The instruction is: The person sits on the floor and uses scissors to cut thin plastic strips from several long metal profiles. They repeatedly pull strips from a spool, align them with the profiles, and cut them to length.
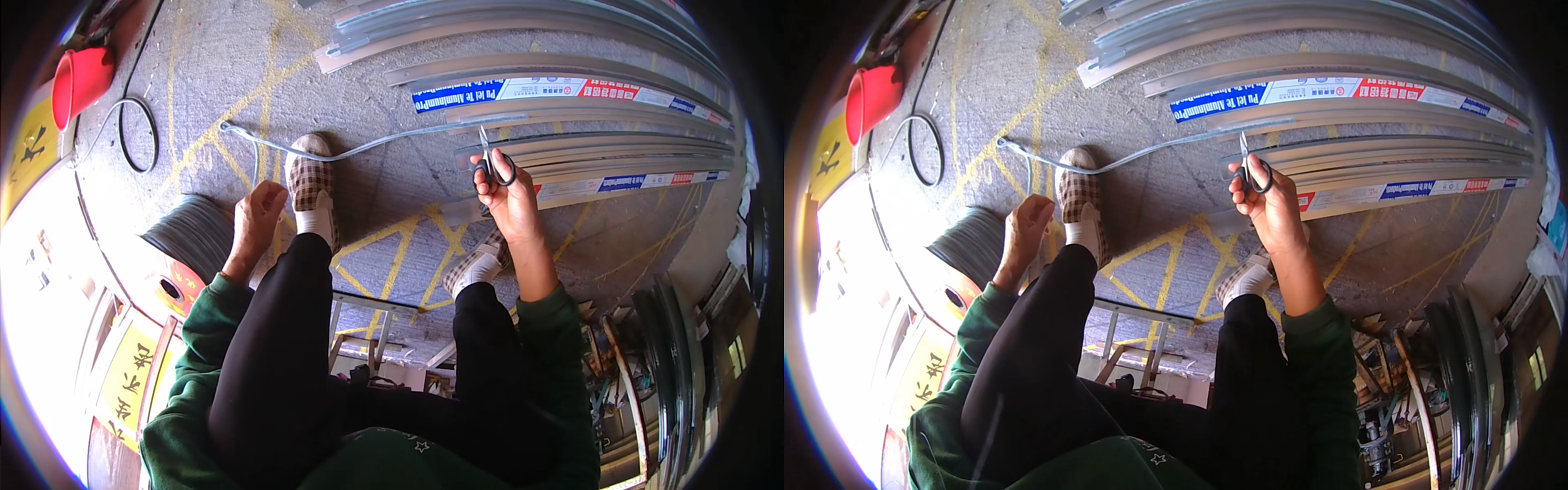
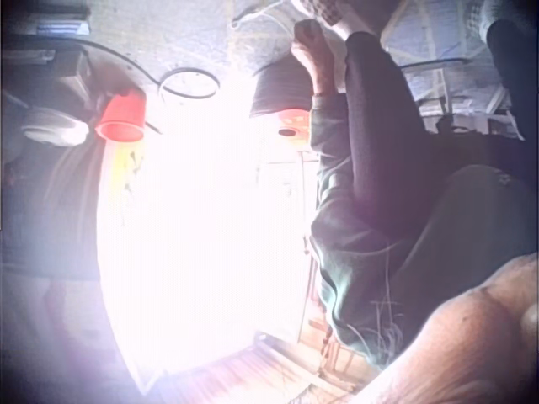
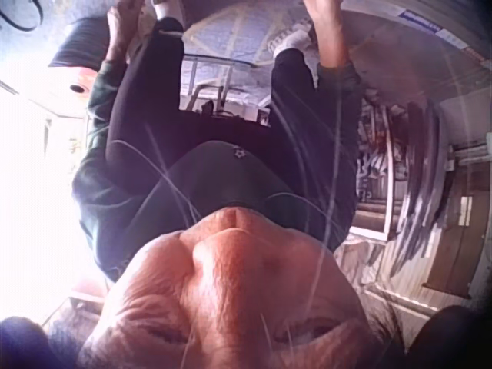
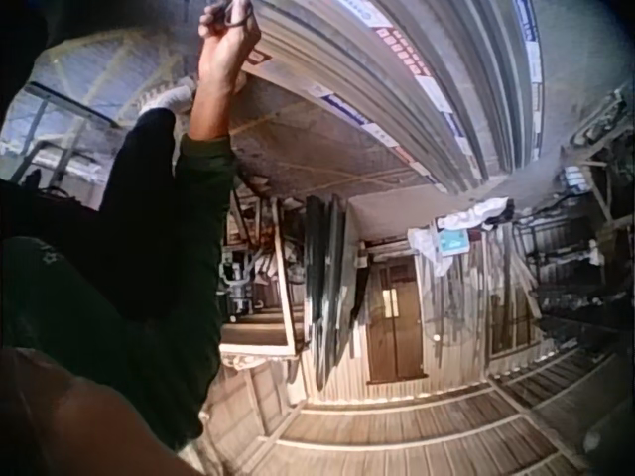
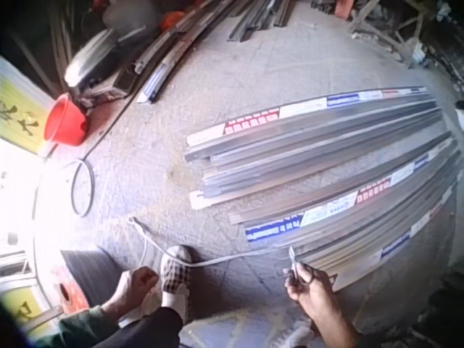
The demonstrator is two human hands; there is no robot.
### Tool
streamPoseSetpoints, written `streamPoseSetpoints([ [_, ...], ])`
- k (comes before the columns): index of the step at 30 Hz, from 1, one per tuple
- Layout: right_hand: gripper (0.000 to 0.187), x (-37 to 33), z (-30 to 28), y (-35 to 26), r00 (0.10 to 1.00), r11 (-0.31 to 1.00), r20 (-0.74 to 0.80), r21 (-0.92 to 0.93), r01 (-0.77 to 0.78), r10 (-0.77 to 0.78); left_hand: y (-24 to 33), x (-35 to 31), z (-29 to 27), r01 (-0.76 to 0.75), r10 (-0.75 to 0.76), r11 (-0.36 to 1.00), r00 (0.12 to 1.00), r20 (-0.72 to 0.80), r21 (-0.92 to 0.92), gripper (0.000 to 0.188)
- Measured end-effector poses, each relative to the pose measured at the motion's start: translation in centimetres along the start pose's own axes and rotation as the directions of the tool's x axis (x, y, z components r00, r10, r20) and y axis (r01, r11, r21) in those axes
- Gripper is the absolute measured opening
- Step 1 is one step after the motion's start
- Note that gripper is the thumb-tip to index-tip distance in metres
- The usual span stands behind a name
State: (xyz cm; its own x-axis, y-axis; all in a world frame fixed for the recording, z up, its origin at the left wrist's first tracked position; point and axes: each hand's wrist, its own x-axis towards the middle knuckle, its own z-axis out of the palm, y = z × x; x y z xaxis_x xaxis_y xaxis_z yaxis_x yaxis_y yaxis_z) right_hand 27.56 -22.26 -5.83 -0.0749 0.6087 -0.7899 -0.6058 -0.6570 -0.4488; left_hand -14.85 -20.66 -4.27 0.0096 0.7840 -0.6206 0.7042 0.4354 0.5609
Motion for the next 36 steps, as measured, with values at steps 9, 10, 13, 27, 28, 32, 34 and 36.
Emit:
streamPoseSetpoints([
  [9,0.040,1.1,-0.1,1.0,1.000,0.997,-0.024,-0.075,0.012,-0.014,-6.8,1.8,-0.6,0.131,0.015,0.902,0.942,-0.335,0.411,0.032],
  [10,0.040,1.0,-0.1,1.0,0.999,0.997,-0.050,-0.083,0.012,-0.016,-7.4,1.9,-0.7,0.145,-0.013,0.902,0.951,-0.310,0.406,0.033],
  [13,0.037,1.1,-1.3,0.3,0.991,0.994,-0.086,-0.052,0.095,-0.100,-8.4,1.8,-0.8,0.137,-0.039,0.882,0.974,-0.221,0.451,0.029],
  [27,0.030,6.1,-18.6,-12.6,0.867,0.923,-0.335,-0.025,0.383,-0.369,-4.0,-7.8,-5.8,-0.095,0.089,0.992,0.993,0.077,0.083,0.028],
  [28,0.031,6.5,-19.6,-13.5,0.868,0.932,-0.355,-0.025,0.362,-0.347,-4.3,-9.3,-7.4,0.032,-0.045,0.996,0.986,0.159,0.082,0.029],
  [32,0.033,7.8,-23.4,-15.3,0.877,0.937,-0.337,-0.054,0.344,-0.342,-7.2,-15.2,-10.9,0.126,-0.160,0.932,0.984,0.072,0.341,0.025],
  [34,0.033,8.3,-25.3,-16.0,0.879,0.933,-0.316,-0.070,0.353,-0.356,-8.9,-18.6,-11.2,0.101,-0.137,0.916,0.988,0.065,0.388,0.015],
  [36,0.032,8.7,-27.1,-17.4,0.895,0.946,-0.317,-0.027,0.323,-0.315,-10.1,-21.4,-11.6,-0.016,-0.096,0.876,0.974,0.207,0.482,0.008],
])
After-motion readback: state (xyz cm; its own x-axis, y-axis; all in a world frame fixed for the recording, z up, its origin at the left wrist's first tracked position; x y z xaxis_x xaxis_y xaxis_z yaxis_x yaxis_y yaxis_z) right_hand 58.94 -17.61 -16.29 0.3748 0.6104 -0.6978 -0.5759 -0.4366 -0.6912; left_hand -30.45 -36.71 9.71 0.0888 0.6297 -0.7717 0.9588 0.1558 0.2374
